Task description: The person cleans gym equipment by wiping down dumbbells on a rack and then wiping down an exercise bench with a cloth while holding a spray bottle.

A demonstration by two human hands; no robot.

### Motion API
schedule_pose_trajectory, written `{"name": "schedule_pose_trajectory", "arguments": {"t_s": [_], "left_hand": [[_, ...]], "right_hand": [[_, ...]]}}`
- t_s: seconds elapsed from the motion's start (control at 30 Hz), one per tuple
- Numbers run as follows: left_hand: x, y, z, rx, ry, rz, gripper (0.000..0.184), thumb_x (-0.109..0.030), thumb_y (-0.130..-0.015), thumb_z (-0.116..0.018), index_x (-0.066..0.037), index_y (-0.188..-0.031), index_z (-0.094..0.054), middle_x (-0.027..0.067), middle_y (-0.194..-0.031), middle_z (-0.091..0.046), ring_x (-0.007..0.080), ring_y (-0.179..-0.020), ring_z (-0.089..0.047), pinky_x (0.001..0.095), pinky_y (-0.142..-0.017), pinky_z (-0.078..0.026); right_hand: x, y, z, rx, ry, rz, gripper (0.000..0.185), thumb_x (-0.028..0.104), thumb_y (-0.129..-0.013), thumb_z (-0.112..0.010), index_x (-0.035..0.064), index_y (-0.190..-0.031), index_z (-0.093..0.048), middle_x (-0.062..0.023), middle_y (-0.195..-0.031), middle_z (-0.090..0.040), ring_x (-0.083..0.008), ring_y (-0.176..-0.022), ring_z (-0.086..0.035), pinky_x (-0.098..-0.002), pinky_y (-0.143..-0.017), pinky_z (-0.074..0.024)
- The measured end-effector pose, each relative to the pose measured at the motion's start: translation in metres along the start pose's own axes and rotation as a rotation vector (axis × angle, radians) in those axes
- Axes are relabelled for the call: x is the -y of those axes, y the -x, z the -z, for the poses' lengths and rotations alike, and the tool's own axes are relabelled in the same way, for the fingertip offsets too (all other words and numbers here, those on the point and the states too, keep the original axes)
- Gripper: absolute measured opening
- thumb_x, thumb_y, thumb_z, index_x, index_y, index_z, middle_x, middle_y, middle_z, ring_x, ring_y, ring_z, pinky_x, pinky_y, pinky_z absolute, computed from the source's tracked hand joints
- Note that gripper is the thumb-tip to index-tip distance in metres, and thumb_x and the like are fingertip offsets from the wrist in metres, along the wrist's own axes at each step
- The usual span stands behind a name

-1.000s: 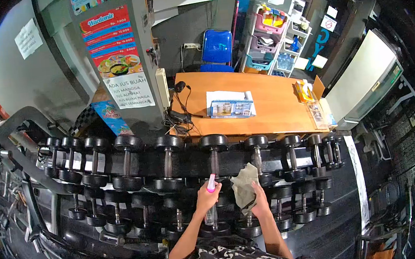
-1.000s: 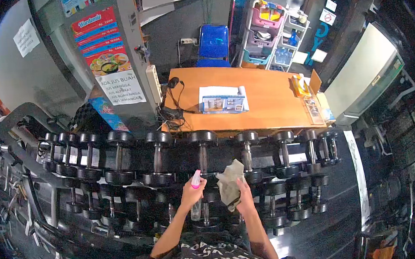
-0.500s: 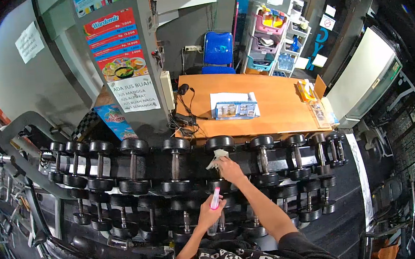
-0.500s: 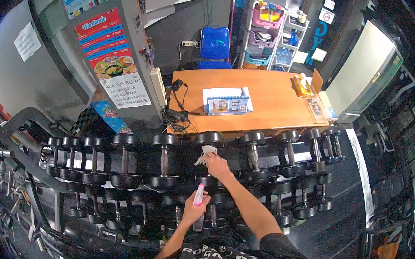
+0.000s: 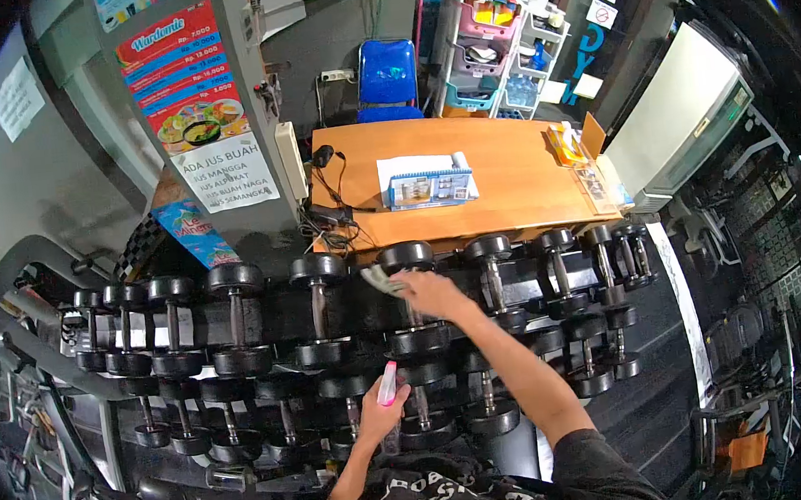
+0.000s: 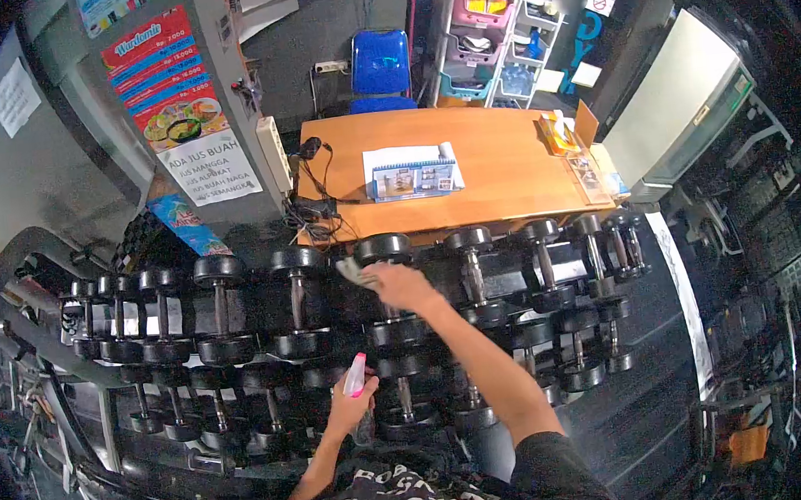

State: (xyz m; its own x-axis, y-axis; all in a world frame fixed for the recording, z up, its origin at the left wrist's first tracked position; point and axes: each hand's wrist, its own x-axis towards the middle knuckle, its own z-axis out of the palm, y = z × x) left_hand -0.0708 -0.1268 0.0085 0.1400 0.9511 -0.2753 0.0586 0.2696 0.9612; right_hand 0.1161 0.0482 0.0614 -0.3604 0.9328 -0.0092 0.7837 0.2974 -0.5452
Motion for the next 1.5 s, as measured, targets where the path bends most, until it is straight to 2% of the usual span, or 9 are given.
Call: {"name": "schedule_pose_trajectory", "arguments": {"t_s": [0.3, 0.47, 0.57, 0.8, 0.9, 1.03, 1.23, 1.37, 1.5], "left_hand": [[-0.007, 0.001, 0.002, 0.007, 0.083, -0.03, 0.024, -0.019, -0.087, -0.068, -0.004, -0.102, -0.058, 0.0, -0.064, -0.055, 0.0073, -0.05, -0.052, 0.025, -0.047, -0.043], [-0.007, 0.003, 0.01, 0.025, 0.052, -0.037, 0.022, -0.017, -0.087, -0.068, -0.005, -0.102, -0.059, -0.0002, -0.067, -0.056, 0.0066, -0.051, -0.052, 0.0242, -0.047, -0.043], [-0.003, 0.003, 0.014, 0.017, 0.092, -0.024, 0.021, -0.017, -0.087, -0.068, -0.005, -0.103, -0.059, -0.0002, -0.071, -0.058, 0.0063, -0.053, -0.053, 0.0242, -0.048, -0.044], [-0.006, -0.007, 0.025, 0.03, 0.054, 0.025, 0.023, -0.018, -0.086, -0.069, -0.006, -0.104, -0.06, -0.0006, -0.074, -0.059, 0.0058, -0.054, -0.053, 0.0235, -0.048, -0.044], [-0.007, -0.012, 0.028, 0.05, 0.064, 0.026, 0.023, -0.018, -0.086, -0.069, -0.006, -0.104, -0.06, -0.0007, -0.074, -0.06, 0.0058, -0.054, -0.053, 0.0235, -0.049, -0.044], [-0.006, -0.017, 0.023, 0.084, 0.04, 0.045, 0.023, -0.019, -0.086, -0.07, -0.005, -0.103, -0.06, -0.0009, -0.074, -0.06, 0.0059, -0.053, -0.052, 0.0238, -0.049, -0.044], [-0.009, -0.018, 0.025, 0.044, 0.069, 0.045, 0.023, -0.018, -0.087, -0.069, -0.003, -0.103, -0.059, 0.0002, -0.075, -0.06, 0.0059, -0.054, -0.052, 0.0237, -0.049, -0.044], [-0.009, -0.018, 0.031, 0.01, 0.03, 0.042, 0.024, -0.017, -0.087, -0.069, -0.003, -0.104, -0.059, 0.0008, -0.075, -0.059, 0.0063, -0.054, -0.052, 0.0235, -0.049, -0.043], [-0.034, -0.014, 0.034, -0.044, 0.148, 0.01, 0.024, -0.013, -0.087, -0.067, -0.003, -0.107, -0.057, 0.001, -0.078, -0.059, 0.0063, -0.054, -0.053, 0.0226, -0.048, -0.042]], "right_hand": [[0.009, -0.021, -0.124, 0.46, 0.474, -0.127, 0.033, 0.025, -0.084, -0.052, 0.0103, -0.111, -0.064, -0.016, -0.103, -0.069, -0.0308, -0.095, -0.068, -0.0442, -0.079, -0.0534], [-0.001, -0.006, -0.077, 0.538, 0.303, 0.091, 0.027, 0.03, -0.095, -0.048, 0.0119, -0.112, -0.057, -0.0236, -0.104, -0.065, -0.0418, -0.094, -0.063, -0.0517, -0.074, -0.0496], [-0.006, 0.013, -0.043, 0.411, 0.032, -0.006, 0.03, 0.028, -0.091, -0.053, 0.0101, -0.112, -0.064, -0.0172, -0.11, -0.066, -0.0313, -0.104, -0.064, -0.0456, -0.084, -0.0517], [-0.022, 0.01, 0.02, 0.61, 0.445, -0.236, 0.03, 0.023, -0.088, -0.053, 0.0096, -0.113, -0.063, -0.0172, -0.106, -0.067, -0.0315, -0.101, -0.065, -0.0453, -0.082, -0.053], [-0.075, 0.003, -0.021, 0.429, 0.63, -0.466, 0.031, 0.026, -0.084, -0.056, 0.0159, -0.112, -0.064, -0.0173, -0.108, -0.067, -0.0321, -0.102, -0.064, -0.0458, -0.084, -0.0518], [-0.084, 0.012, -0.052, 0.544, 0.208, -0.299, 0.033, 0.009, -0.076, -0.056, 0.0184, -0.106, -0.069, -0.0189, -0.107, -0.066, -0.0327, -0.1, -0.065, -0.0441, -0.083, -0.0528], [-0.03, -0.002, -0.049, 0.55, 0.585, -0.361, 0.037, 0.008, -0.073, -0.058, 0.0205, -0.106, -0.069, -0.0154, -0.103, -0.068, -0.0321, -0.097, -0.065, -0.0464, -0.077, -0.0534], [0.03, 0.001, -0.004, 0.584, 0.441, -0.04, 0.026, 0.015, -0.077, -0.058, 0.0201, -0.1, -0.068, -0.0122, -0.096, -0.069, -0.032, -0.09, -0.067, -0.0463, -0.073, -0.0538], [0.031, -0.002, -0.086, 0.027, 0.264, -0.044, 0.021, 0.021, -0.083, -0.053, 0.0168, -0.098, -0.067, -0.013, -0.092, -0.068, -0.0345, -0.081, -0.067, -0.0493, -0.068, -0.0531]]}}
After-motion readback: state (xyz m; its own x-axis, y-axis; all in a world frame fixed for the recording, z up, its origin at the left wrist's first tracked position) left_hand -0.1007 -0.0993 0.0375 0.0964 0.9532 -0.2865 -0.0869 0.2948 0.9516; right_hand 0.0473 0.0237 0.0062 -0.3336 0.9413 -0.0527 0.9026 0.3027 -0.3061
